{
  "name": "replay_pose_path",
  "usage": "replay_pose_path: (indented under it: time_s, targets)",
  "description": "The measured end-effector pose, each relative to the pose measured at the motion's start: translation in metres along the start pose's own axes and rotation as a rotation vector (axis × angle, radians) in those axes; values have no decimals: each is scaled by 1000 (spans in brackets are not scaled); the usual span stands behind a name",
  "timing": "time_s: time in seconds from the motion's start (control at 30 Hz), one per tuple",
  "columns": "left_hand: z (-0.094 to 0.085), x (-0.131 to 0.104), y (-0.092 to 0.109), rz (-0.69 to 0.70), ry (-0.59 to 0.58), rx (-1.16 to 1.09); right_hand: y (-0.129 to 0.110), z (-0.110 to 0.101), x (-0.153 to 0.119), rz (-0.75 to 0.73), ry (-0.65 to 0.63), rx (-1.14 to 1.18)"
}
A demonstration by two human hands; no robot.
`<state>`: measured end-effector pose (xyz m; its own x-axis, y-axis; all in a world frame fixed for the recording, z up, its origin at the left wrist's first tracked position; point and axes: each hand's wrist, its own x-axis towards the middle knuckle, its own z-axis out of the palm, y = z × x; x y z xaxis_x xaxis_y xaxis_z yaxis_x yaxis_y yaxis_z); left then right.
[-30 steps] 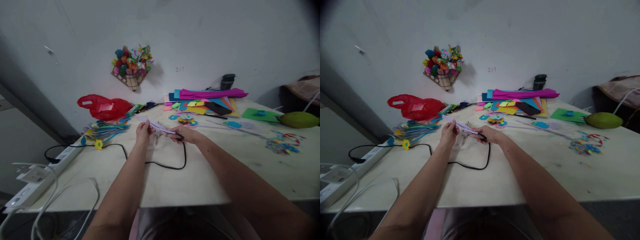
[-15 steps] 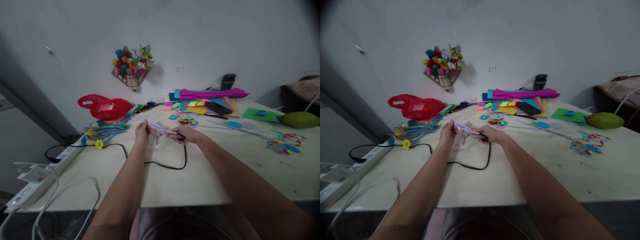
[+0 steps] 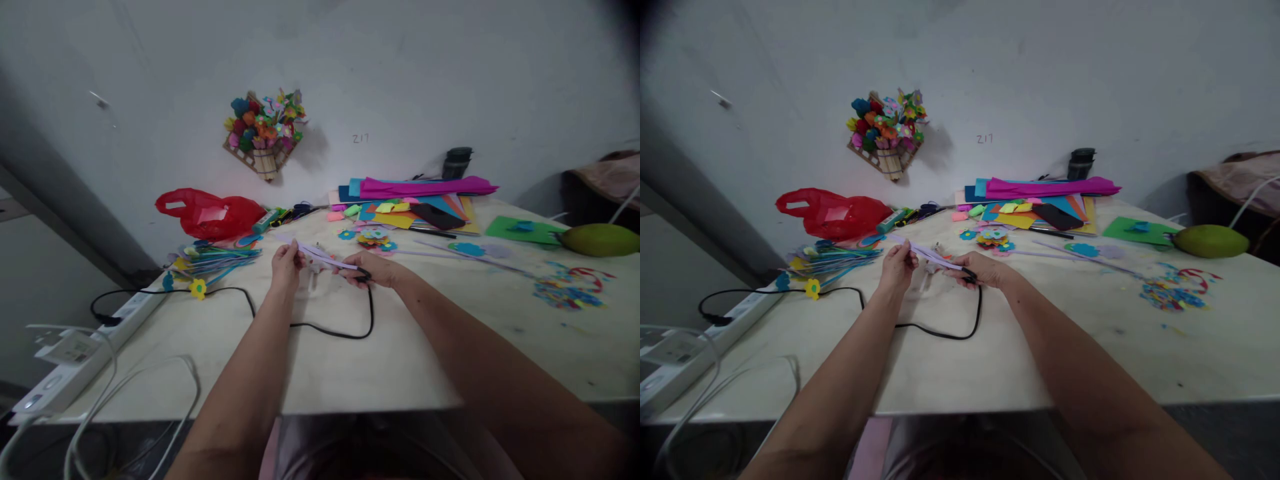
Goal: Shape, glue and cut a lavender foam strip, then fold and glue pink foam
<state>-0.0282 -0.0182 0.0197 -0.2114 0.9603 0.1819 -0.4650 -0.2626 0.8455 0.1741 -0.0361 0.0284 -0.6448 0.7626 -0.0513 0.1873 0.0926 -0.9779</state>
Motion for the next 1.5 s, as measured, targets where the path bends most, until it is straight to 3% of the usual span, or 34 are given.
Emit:
replay_pose_path:
  time_s: [1.23,1.5]
  targets:
    - [1,0,-1,-13,-15,-10,3,-1,5,-23,23,-5]
    - [-2,2,3,-19,37,-29,3,-2,3,-8,12,-9]
